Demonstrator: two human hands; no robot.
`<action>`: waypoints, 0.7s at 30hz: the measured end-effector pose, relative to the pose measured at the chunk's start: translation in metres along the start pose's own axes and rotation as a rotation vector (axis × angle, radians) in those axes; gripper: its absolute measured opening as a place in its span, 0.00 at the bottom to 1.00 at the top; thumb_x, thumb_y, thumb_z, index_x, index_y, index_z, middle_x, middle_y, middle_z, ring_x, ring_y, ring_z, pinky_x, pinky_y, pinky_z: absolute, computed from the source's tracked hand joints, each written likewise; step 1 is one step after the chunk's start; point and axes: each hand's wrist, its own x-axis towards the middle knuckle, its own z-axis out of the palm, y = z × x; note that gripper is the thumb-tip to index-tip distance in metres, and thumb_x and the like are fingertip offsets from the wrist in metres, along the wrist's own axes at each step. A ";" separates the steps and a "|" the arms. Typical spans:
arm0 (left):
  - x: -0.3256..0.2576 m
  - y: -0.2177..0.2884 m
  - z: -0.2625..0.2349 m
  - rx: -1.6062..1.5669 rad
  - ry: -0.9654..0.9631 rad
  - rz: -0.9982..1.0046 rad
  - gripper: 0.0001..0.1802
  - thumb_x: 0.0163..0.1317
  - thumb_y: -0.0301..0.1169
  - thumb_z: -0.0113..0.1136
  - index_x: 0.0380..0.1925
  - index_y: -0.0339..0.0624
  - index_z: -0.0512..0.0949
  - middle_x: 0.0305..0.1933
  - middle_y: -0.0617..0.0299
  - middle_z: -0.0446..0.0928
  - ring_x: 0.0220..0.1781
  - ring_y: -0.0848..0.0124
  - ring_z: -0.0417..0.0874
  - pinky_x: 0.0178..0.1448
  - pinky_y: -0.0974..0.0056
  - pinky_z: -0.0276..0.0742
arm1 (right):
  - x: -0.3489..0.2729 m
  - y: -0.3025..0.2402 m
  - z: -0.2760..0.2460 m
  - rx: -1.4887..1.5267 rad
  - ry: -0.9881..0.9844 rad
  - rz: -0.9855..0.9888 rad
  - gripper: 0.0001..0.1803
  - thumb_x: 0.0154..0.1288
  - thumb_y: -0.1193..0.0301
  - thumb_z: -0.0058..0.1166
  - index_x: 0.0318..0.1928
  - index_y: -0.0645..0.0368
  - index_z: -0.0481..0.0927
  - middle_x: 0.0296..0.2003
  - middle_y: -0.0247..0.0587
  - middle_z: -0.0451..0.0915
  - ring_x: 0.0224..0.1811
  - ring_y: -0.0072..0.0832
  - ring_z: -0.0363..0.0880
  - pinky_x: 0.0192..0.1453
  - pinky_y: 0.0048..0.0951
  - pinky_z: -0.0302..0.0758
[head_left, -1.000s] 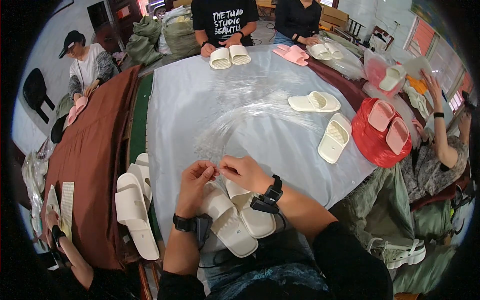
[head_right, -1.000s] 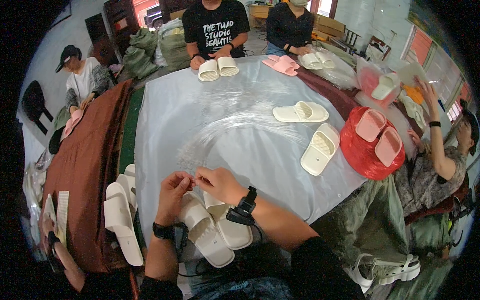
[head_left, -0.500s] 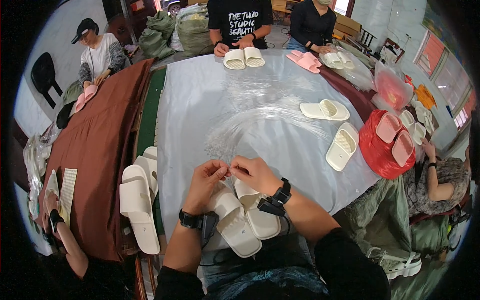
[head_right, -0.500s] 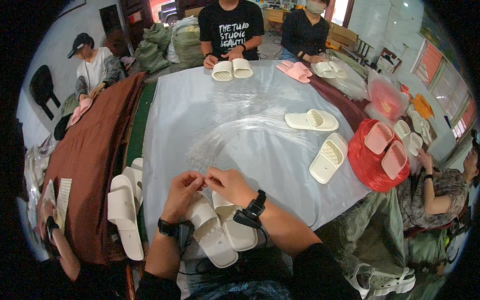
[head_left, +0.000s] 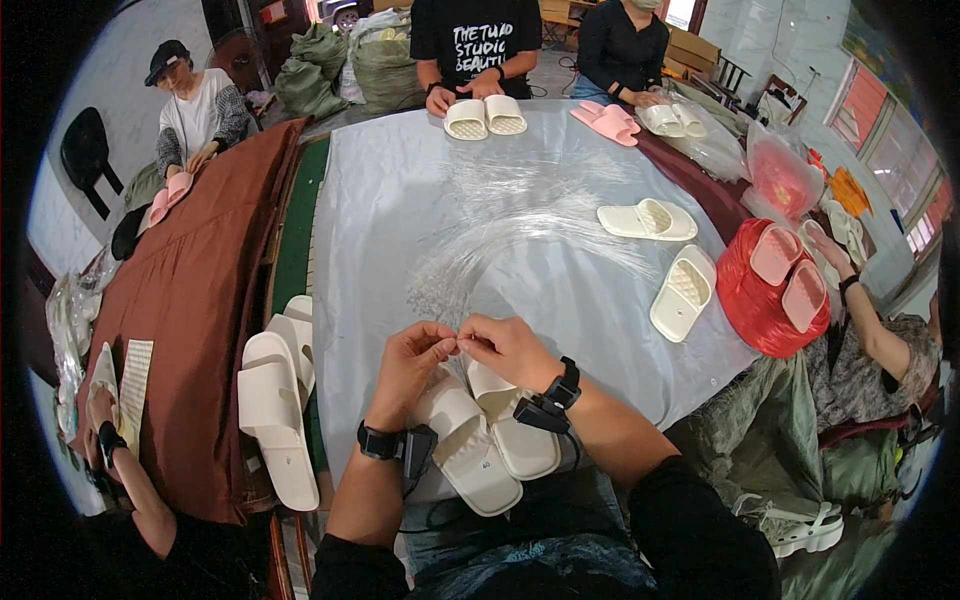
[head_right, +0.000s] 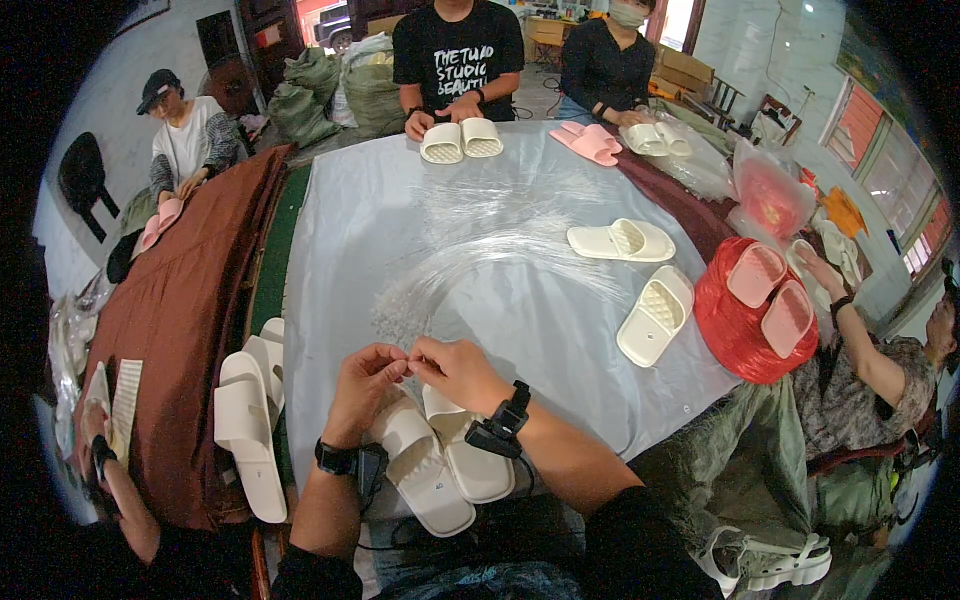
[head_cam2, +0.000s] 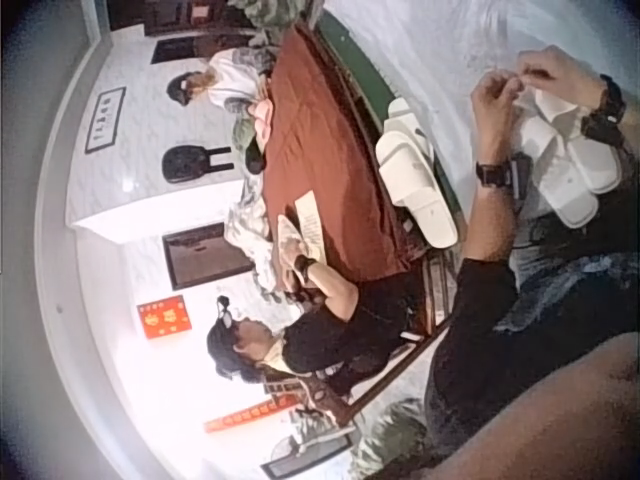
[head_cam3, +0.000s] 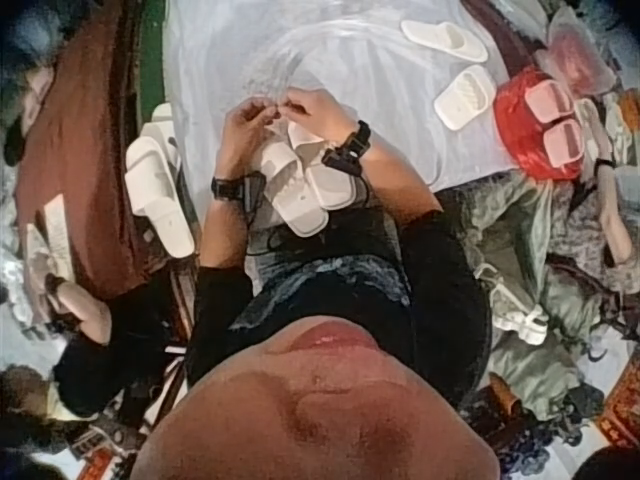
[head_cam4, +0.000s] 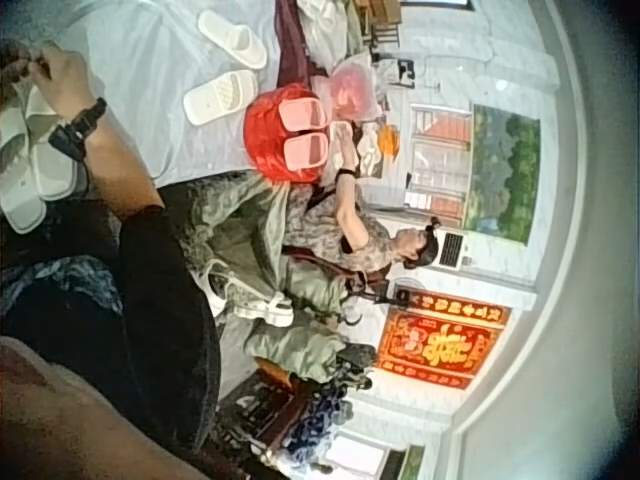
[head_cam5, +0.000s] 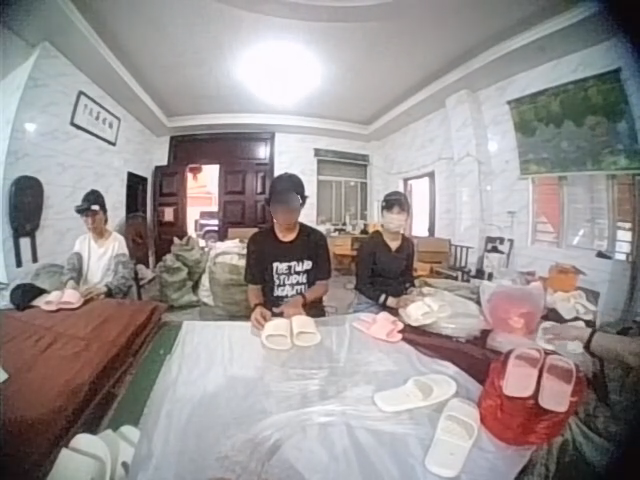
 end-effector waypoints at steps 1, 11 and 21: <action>0.000 0.000 0.001 -0.011 0.003 -0.004 0.05 0.62 0.27 0.62 0.36 0.38 0.78 0.34 0.66 0.80 0.37 0.77 0.78 0.43 0.72 0.73 | 0.000 0.000 0.000 -0.005 -0.001 0.006 0.06 0.63 0.71 0.56 0.37 0.59 0.76 0.23 0.42 0.78 0.23 0.31 0.77 0.29 0.27 0.71; 0.000 0.001 -0.002 0.022 0.002 0.018 0.05 0.63 0.27 0.62 0.35 0.37 0.78 0.33 0.66 0.80 0.37 0.78 0.79 0.42 0.72 0.73 | 0.002 -0.007 -0.001 0.022 -0.010 -0.001 0.07 0.63 0.69 0.56 0.37 0.58 0.75 0.25 0.45 0.80 0.27 0.40 0.80 0.31 0.34 0.73; -0.003 0.005 0.002 0.001 0.019 0.001 0.06 0.63 0.28 0.61 0.35 0.37 0.78 0.33 0.66 0.79 0.36 0.78 0.78 0.43 0.72 0.72 | 0.001 -0.003 0.000 0.005 -0.014 0.005 0.07 0.63 0.69 0.56 0.37 0.58 0.75 0.25 0.45 0.80 0.27 0.40 0.80 0.30 0.34 0.73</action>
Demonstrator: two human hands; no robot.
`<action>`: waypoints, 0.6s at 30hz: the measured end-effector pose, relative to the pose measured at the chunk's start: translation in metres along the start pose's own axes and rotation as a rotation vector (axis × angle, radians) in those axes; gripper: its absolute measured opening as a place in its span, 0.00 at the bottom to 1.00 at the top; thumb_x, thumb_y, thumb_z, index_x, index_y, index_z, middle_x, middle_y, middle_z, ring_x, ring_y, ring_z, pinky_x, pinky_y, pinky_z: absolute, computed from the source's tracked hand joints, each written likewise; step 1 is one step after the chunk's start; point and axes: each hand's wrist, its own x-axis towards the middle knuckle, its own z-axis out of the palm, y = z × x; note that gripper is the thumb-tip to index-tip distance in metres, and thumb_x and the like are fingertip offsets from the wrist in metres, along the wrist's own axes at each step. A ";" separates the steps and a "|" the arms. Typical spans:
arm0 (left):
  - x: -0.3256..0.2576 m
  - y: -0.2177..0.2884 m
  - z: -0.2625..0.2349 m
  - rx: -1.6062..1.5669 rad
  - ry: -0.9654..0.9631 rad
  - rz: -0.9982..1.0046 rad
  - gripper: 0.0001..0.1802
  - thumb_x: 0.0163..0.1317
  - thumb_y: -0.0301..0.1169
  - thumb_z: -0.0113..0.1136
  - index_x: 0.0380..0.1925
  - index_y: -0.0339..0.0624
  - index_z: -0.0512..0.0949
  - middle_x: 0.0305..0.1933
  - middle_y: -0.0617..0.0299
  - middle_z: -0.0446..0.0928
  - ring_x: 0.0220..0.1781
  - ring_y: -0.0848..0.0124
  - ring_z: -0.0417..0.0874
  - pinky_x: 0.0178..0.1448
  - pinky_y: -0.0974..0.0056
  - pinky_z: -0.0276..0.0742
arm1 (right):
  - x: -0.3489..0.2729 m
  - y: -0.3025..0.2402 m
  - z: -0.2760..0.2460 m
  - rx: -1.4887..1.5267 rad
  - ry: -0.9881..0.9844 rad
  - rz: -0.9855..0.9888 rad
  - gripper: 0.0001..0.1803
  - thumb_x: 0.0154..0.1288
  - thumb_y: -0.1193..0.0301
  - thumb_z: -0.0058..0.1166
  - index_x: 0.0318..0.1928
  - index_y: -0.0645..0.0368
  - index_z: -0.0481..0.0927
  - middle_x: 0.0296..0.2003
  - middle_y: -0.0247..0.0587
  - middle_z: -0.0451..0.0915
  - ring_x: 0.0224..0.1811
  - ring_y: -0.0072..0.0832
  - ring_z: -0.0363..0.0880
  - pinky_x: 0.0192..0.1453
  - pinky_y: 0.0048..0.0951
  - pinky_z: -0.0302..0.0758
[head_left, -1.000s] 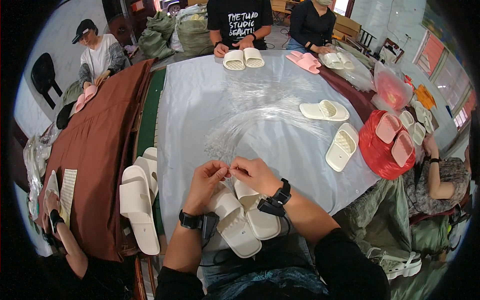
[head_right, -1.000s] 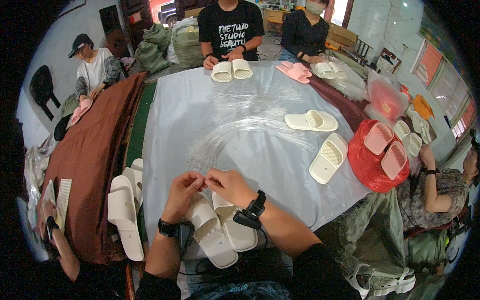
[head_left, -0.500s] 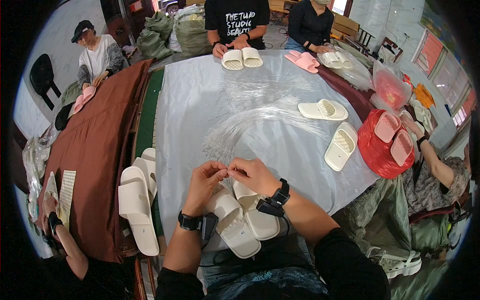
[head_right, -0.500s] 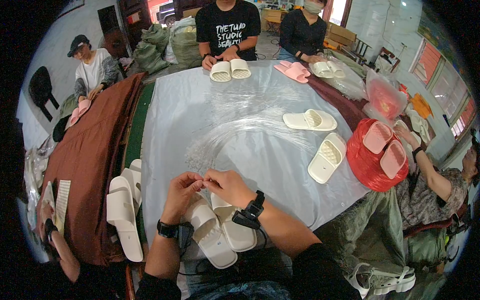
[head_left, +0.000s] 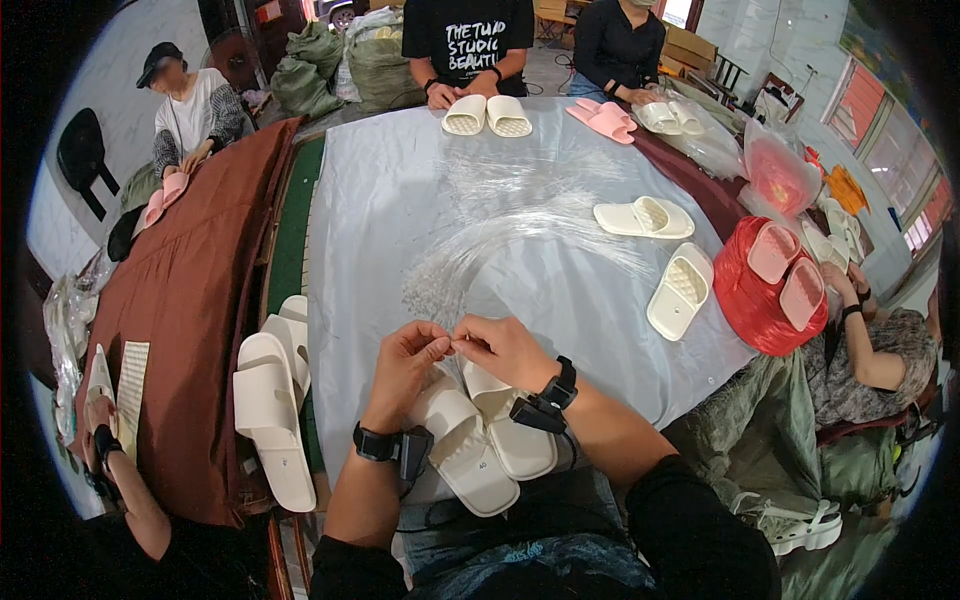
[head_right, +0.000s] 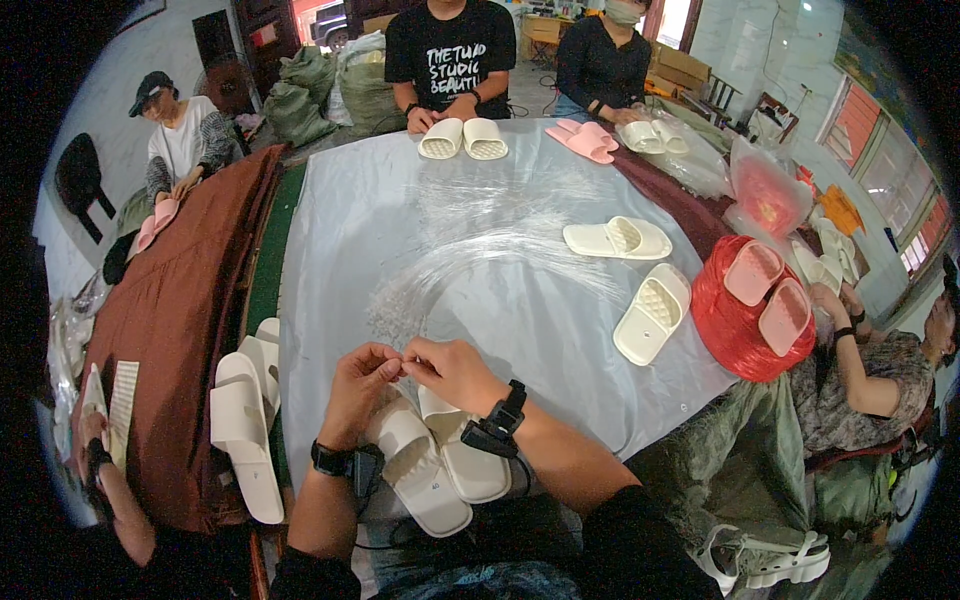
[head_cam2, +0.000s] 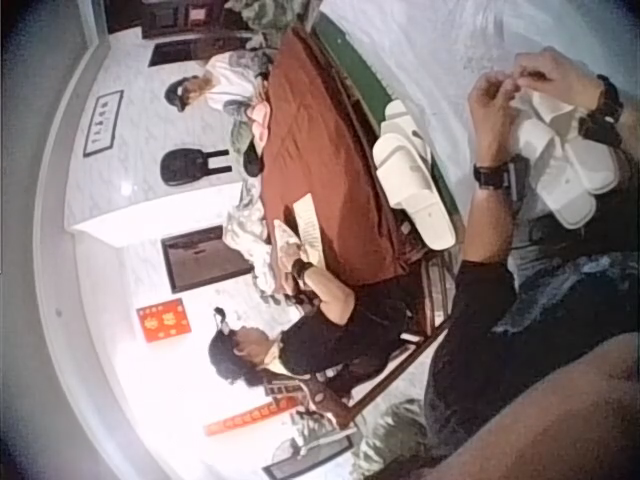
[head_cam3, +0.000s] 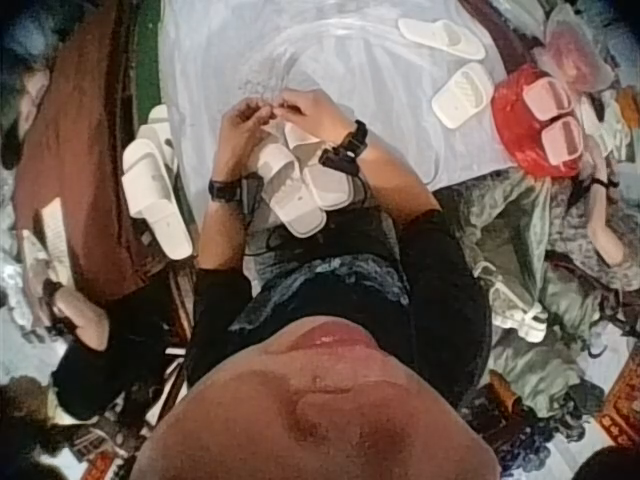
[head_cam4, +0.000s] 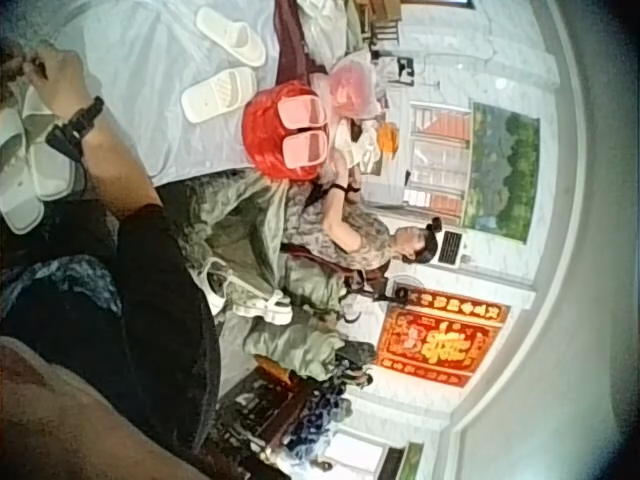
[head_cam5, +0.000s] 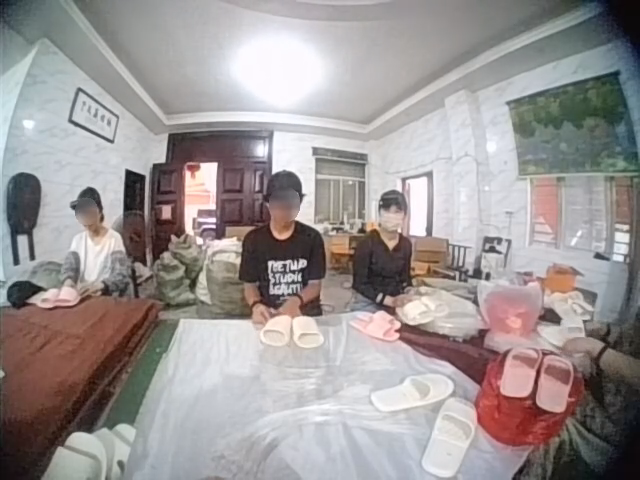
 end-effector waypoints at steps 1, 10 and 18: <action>-0.001 0.001 0.000 -0.005 0.002 -0.003 0.05 0.63 0.28 0.61 0.35 0.37 0.78 0.33 0.66 0.79 0.36 0.78 0.78 0.43 0.72 0.72 | 0.000 0.000 0.001 0.004 0.006 -0.008 0.07 0.63 0.68 0.55 0.37 0.58 0.75 0.25 0.45 0.79 0.27 0.41 0.80 0.30 0.34 0.73; -0.001 0.002 0.000 -0.009 -0.012 -0.014 0.06 0.64 0.29 0.60 0.36 0.37 0.78 0.35 0.65 0.79 0.39 0.76 0.78 0.45 0.71 0.73 | -0.002 -0.002 -0.001 0.035 0.001 0.055 0.06 0.64 0.71 0.56 0.38 0.59 0.76 0.23 0.41 0.76 0.22 0.25 0.71 0.29 0.26 0.69; -0.003 -0.001 -0.003 0.030 -0.001 -0.046 0.06 0.64 0.29 0.60 0.36 0.37 0.79 0.35 0.66 0.79 0.39 0.78 0.78 0.45 0.72 0.73 | 0.001 -0.001 0.003 0.031 -0.026 0.057 0.07 0.63 0.70 0.56 0.38 0.59 0.77 0.25 0.43 0.78 0.24 0.29 0.75 0.31 0.28 0.71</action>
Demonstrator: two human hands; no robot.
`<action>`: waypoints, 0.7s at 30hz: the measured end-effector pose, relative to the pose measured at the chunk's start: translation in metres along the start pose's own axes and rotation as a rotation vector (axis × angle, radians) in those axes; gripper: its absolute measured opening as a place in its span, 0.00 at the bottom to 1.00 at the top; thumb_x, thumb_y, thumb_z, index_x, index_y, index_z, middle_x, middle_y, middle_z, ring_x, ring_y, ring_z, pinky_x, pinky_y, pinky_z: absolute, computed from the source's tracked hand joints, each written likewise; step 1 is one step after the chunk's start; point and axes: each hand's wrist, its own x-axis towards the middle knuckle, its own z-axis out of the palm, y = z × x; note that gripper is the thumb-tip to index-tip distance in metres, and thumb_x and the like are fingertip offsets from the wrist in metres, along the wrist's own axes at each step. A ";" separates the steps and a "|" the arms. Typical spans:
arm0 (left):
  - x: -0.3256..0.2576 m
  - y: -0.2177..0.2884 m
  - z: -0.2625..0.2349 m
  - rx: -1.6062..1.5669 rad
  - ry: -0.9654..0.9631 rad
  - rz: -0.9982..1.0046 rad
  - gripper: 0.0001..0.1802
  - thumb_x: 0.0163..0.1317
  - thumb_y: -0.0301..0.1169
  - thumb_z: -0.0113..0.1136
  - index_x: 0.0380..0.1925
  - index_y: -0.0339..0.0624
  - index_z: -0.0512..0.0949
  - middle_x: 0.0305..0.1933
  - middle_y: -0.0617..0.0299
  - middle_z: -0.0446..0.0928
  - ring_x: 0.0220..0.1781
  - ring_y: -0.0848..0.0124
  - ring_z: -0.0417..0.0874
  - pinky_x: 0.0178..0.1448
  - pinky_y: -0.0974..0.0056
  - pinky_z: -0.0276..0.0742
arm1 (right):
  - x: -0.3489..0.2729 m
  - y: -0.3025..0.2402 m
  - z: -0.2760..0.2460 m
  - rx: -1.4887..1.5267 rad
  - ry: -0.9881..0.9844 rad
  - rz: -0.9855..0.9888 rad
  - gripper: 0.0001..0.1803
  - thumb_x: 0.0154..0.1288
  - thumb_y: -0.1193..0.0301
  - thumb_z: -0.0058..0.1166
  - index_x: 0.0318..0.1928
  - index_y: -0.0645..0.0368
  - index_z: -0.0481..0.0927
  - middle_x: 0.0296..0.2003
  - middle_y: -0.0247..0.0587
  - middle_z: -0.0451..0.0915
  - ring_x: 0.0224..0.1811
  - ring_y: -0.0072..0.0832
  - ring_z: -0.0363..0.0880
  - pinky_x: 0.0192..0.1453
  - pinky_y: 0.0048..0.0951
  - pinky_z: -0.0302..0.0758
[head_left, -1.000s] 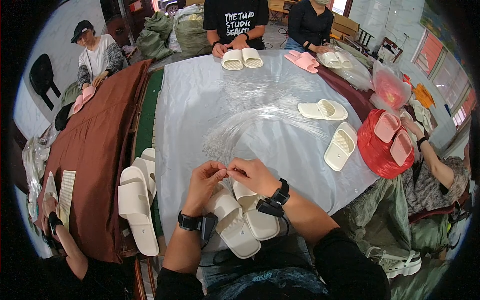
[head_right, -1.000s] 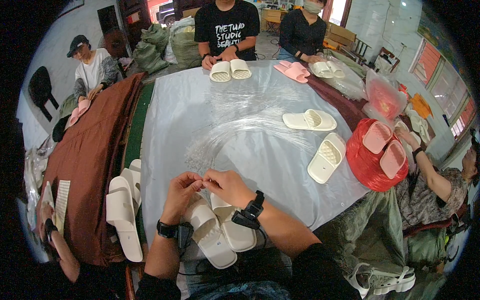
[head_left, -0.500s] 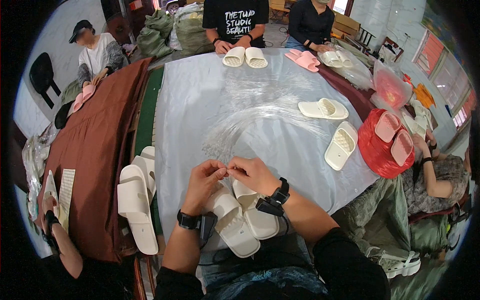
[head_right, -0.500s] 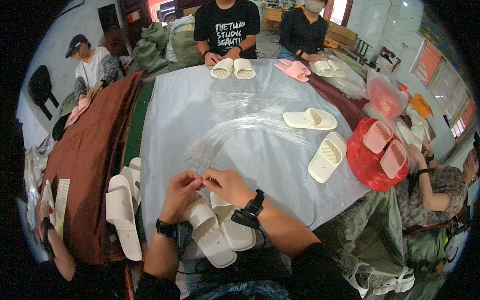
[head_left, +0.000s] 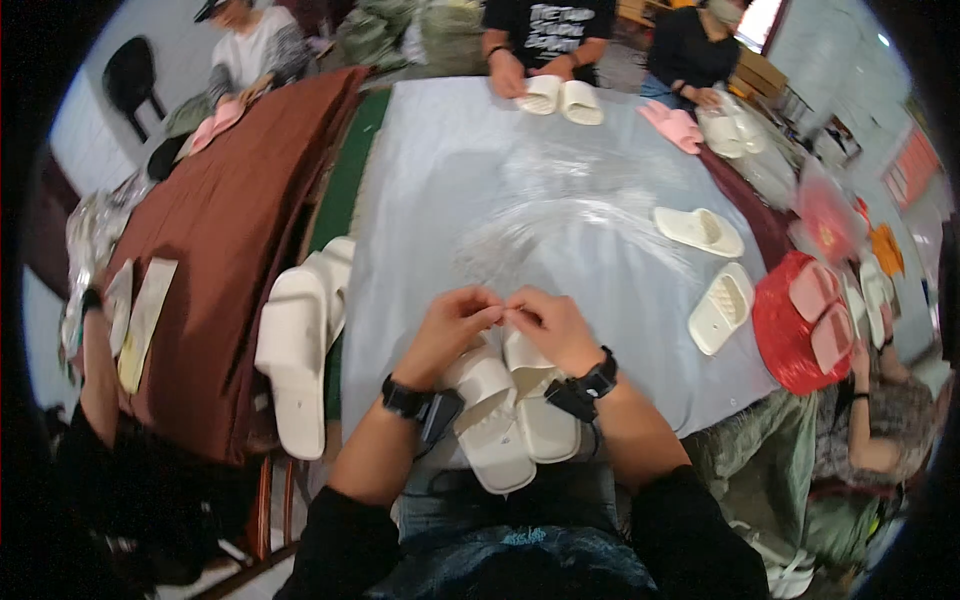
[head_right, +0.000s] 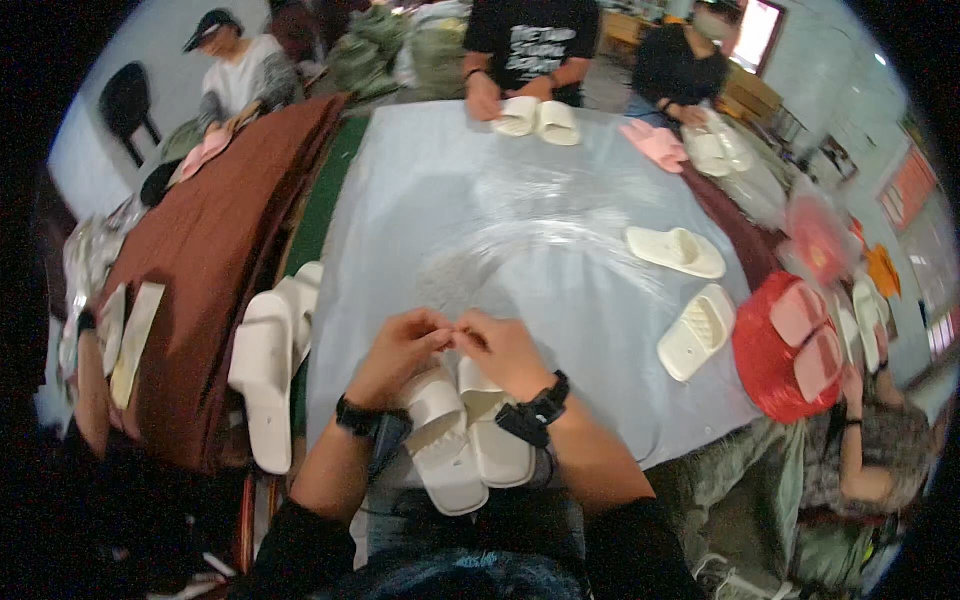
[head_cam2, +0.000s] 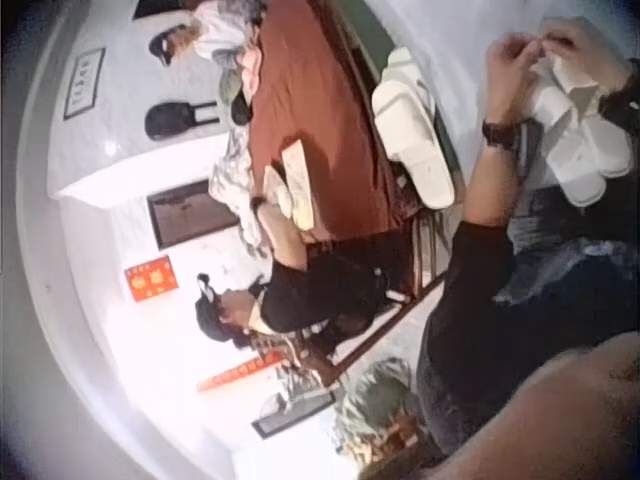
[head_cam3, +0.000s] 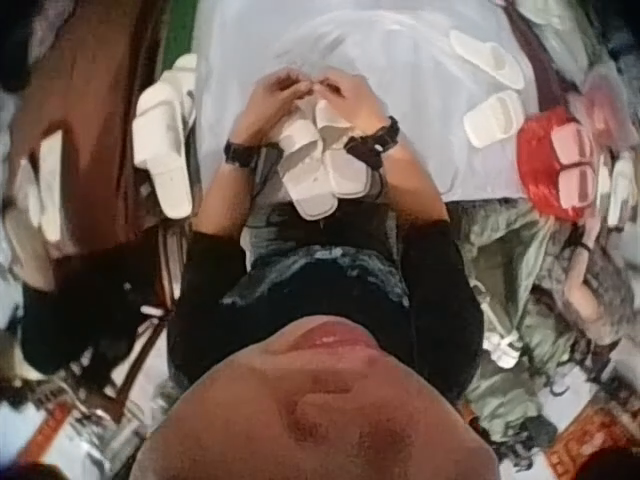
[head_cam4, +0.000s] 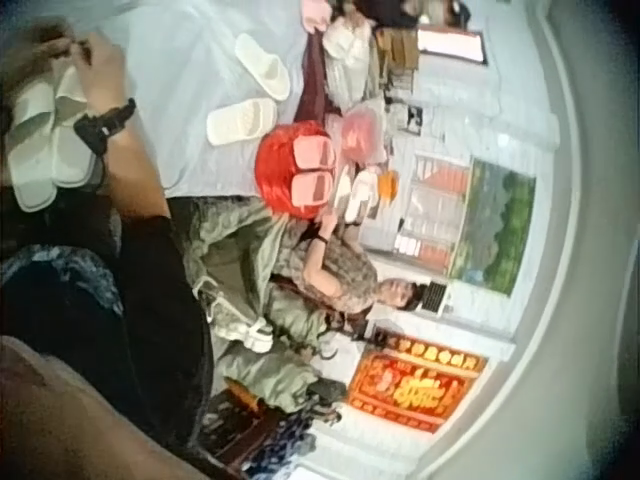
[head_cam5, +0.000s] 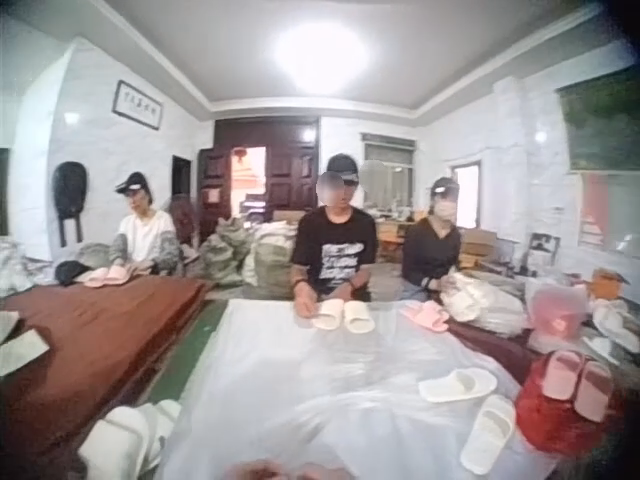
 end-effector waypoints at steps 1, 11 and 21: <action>0.001 0.001 -0.001 0.025 -0.036 0.025 0.06 0.64 0.29 0.59 0.36 0.38 0.79 0.36 0.65 0.79 0.39 0.78 0.78 0.45 0.72 0.73 | 0.000 -0.001 -0.001 -0.031 0.019 0.001 0.07 0.63 0.69 0.56 0.38 0.59 0.77 0.25 0.46 0.79 0.25 0.35 0.78 0.32 0.30 0.73; 0.011 -0.016 -0.006 -0.153 -0.077 0.143 0.06 0.63 0.29 0.60 0.35 0.37 0.77 0.33 0.66 0.78 0.37 0.78 0.77 0.44 0.71 0.74 | 0.002 -0.004 0.002 0.022 0.020 0.078 0.03 0.64 0.77 0.54 0.38 0.63 0.77 0.25 0.33 0.77 0.25 0.16 0.69 0.31 0.20 0.69; 0.013 -0.018 -0.004 -0.196 0.017 0.174 0.05 0.63 0.26 0.58 0.36 0.35 0.76 0.32 0.63 0.79 0.36 0.76 0.79 0.44 0.71 0.75 | 0.001 0.001 0.003 0.050 0.134 0.076 0.02 0.64 0.78 0.53 0.36 0.65 0.76 0.26 0.31 0.74 0.28 0.15 0.68 0.33 0.19 0.68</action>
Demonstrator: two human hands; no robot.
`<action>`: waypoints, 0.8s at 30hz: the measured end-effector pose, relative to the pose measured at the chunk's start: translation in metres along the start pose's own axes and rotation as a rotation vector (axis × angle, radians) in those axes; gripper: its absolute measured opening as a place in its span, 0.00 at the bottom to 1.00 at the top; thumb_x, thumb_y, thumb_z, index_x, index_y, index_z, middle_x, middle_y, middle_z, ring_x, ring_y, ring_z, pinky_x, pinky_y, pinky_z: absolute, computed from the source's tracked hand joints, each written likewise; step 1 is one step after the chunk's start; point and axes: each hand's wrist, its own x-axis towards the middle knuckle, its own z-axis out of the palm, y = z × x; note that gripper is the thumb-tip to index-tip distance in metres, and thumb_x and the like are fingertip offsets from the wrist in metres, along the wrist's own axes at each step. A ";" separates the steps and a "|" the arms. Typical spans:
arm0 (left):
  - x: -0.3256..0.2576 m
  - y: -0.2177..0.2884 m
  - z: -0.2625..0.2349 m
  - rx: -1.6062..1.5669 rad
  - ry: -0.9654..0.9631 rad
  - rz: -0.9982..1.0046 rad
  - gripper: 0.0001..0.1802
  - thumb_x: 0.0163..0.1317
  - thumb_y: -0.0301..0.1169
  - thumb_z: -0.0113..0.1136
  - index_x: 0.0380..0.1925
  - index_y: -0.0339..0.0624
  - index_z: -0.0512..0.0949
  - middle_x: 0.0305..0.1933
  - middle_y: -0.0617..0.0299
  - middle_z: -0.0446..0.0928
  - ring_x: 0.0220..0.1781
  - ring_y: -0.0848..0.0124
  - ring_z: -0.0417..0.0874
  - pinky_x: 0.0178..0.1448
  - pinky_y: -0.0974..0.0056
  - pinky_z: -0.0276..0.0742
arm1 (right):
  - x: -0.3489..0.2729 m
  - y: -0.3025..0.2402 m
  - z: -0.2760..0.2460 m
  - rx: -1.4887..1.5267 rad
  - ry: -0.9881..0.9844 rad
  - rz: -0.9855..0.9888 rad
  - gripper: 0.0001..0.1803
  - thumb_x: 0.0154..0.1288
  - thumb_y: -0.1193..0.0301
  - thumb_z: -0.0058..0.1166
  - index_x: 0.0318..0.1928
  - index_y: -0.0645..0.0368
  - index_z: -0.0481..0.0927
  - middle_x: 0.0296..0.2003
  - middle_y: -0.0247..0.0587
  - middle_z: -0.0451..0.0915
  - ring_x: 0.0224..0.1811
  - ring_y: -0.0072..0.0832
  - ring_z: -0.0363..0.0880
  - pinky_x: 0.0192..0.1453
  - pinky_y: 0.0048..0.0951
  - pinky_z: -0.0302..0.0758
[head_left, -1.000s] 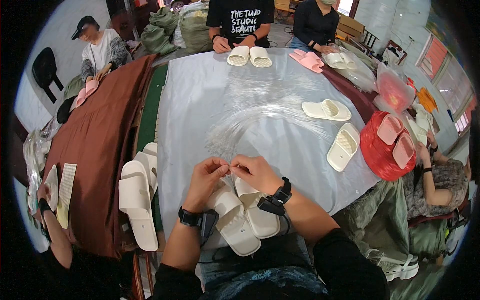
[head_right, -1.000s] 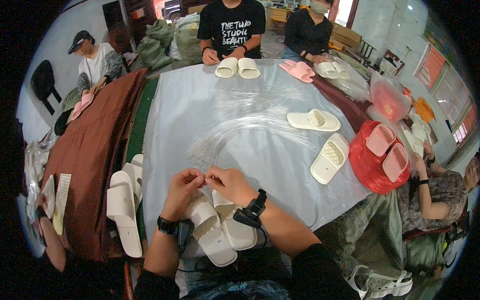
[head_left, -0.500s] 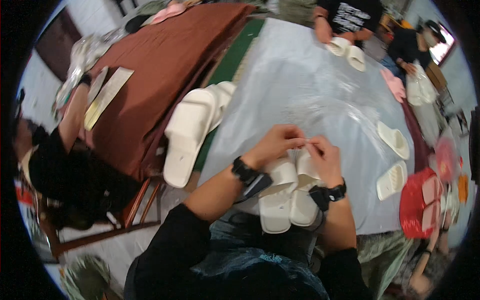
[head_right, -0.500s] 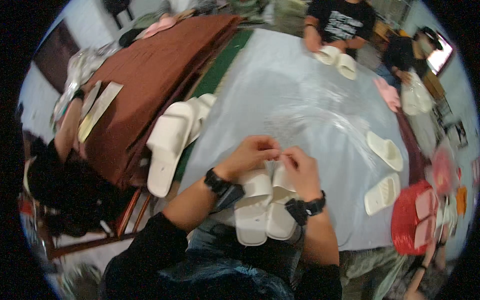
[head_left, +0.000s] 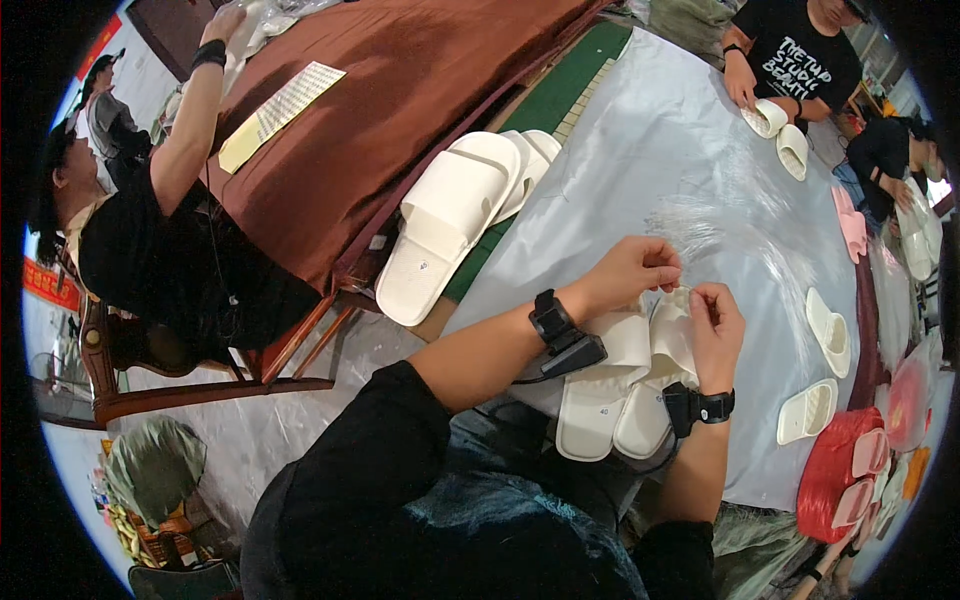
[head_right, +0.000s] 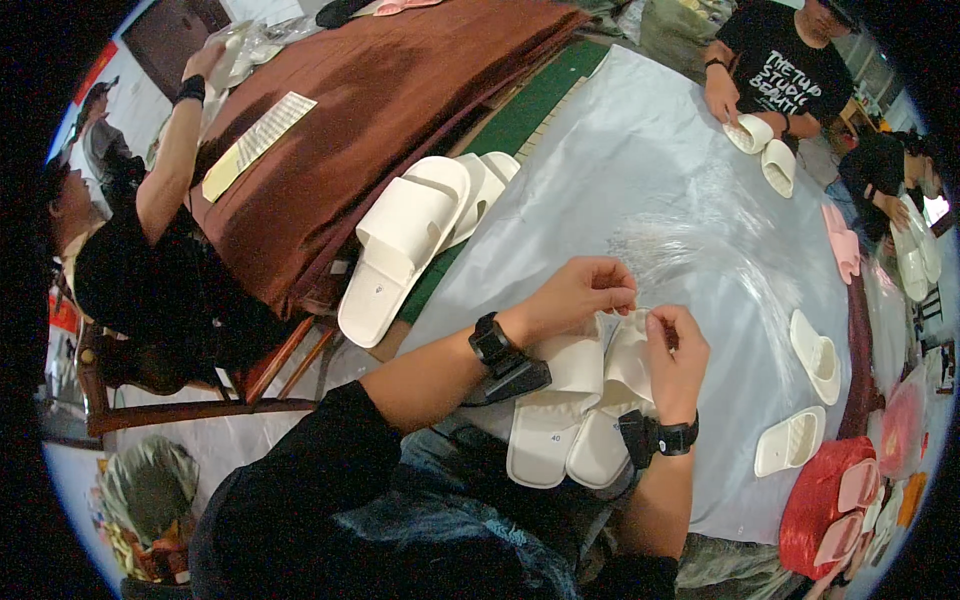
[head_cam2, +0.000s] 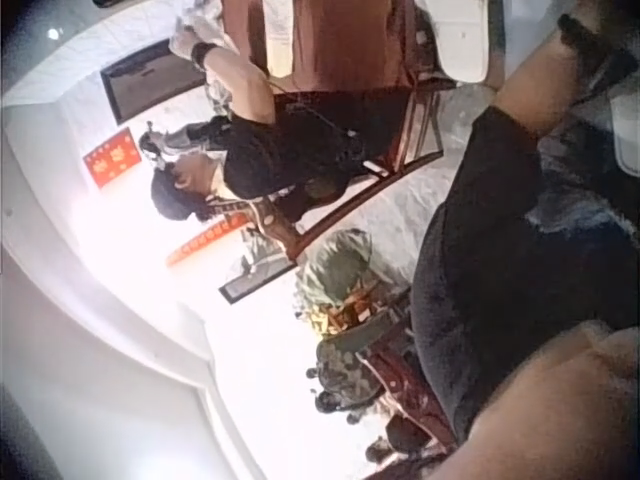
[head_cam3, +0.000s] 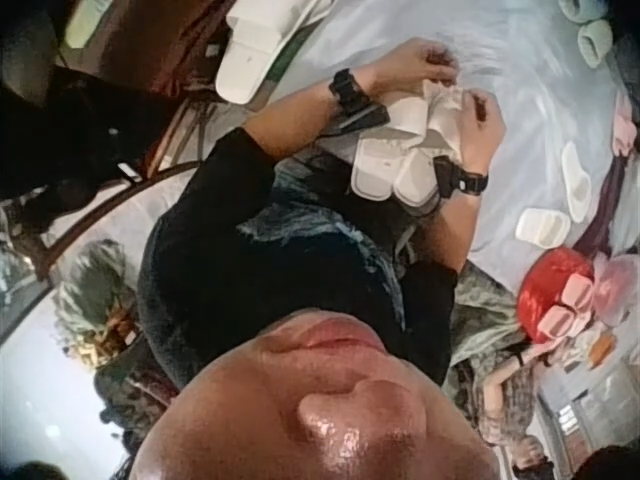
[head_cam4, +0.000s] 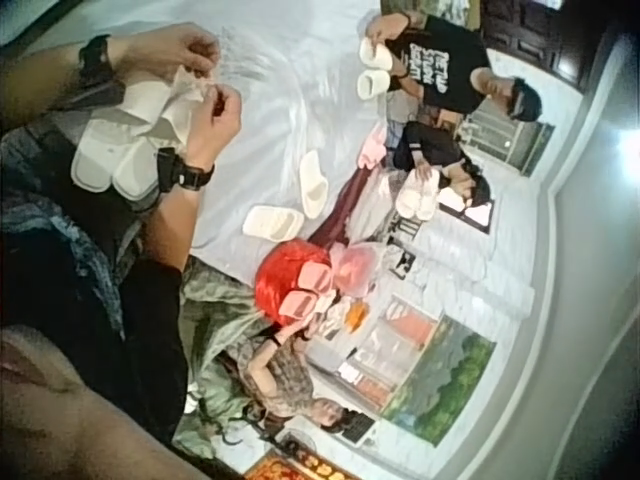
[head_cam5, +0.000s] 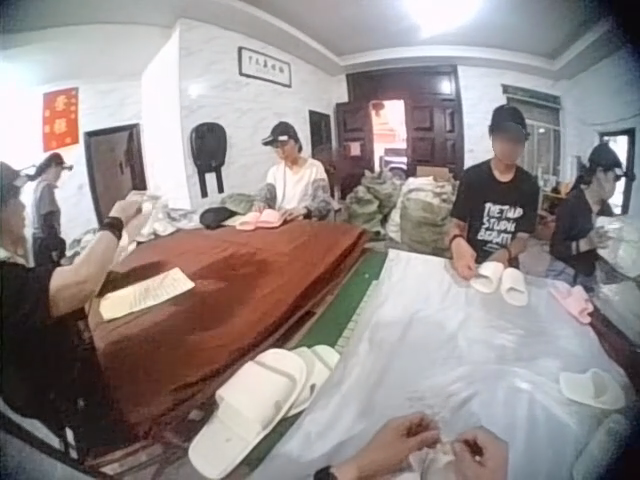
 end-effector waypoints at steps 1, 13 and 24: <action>0.001 -0.001 -0.001 -0.011 0.008 0.000 0.05 0.63 0.26 0.58 0.36 0.35 0.76 0.32 0.63 0.79 0.36 0.76 0.79 0.44 0.70 0.75 | 0.000 0.000 0.000 0.001 -0.004 0.001 0.02 0.64 0.78 0.53 0.36 0.65 0.76 0.26 0.31 0.74 0.28 0.15 0.68 0.33 0.19 0.68; 0.003 -0.003 -0.001 0.009 -0.091 -0.026 0.05 0.60 0.25 0.62 0.35 0.35 0.78 0.33 0.64 0.79 0.36 0.77 0.79 0.43 0.70 0.76 | 0.000 0.000 -0.003 -0.019 -0.047 0.020 0.03 0.65 0.77 0.53 0.37 0.63 0.76 0.24 0.30 0.73 0.26 0.15 0.65 0.31 0.19 0.66; 0.001 -0.001 0.001 0.028 -0.015 -0.018 0.06 0.59 0.24 0.63 0.35 0.35 0.79 0.33 0.64 0.80 0.36 0.77 0.79 0.45 0.70 0.76 | -0.001 -0.006 -0.004 -0.048 -0.049 0.005 0.02 0.63 0.78 0.54 0.35 0.64 0.77 0.22 0.32 0.71 0.25 0.15 0.65 0.30 0.20 0.65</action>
